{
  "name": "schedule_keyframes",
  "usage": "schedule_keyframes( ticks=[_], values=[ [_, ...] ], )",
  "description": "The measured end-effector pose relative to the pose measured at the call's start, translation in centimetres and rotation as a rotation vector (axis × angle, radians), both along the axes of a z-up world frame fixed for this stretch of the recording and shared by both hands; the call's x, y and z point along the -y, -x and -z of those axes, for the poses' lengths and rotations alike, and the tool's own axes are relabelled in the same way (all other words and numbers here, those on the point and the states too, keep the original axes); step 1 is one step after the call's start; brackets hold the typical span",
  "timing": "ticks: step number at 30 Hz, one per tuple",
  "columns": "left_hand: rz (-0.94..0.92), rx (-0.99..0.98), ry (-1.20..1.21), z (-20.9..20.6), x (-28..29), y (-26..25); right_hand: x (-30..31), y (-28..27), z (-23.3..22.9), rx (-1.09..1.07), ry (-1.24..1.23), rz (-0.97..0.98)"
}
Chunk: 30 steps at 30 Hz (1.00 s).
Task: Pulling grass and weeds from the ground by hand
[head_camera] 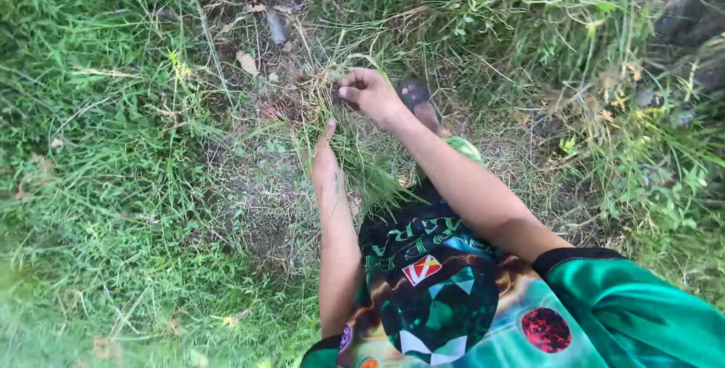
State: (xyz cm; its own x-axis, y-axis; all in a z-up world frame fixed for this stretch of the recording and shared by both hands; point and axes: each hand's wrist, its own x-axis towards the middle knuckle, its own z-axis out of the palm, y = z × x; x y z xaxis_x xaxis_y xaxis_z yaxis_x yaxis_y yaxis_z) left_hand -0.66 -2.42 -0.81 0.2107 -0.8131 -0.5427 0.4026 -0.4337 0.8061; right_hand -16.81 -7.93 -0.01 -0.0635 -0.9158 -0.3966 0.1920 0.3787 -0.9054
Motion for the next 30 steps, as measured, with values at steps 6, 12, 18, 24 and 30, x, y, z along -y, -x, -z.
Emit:
schedule_keyframes(
  ticks=[6,12,18,24,30],
  values=[
    [-0.026,0.17,-0.285,4.4,5.0,2.6,7.2,6.1,-2.0,-0.364,0.062,-0.186],
    [0.052,0.038,-0.368,6.1,11.6,10.3,13.3,15.8,0.1,-0.171,-0.127,0.183],
    [0.638,0.612,-0.239,-4.9,28.4,24.5,16.4,25.8,-0.7,0.144,-0.163,0.565],
    [0.752,0.649,0.349,-5.5,28.3,31.2,16.8,29.2,-1.2,0.308,-0.014,0.641],
    [0.696,0.549,0.452,-5.3,20.3,32.8,15.7,25.2,1.6,0.418,0.084,0.372]
  ],
)
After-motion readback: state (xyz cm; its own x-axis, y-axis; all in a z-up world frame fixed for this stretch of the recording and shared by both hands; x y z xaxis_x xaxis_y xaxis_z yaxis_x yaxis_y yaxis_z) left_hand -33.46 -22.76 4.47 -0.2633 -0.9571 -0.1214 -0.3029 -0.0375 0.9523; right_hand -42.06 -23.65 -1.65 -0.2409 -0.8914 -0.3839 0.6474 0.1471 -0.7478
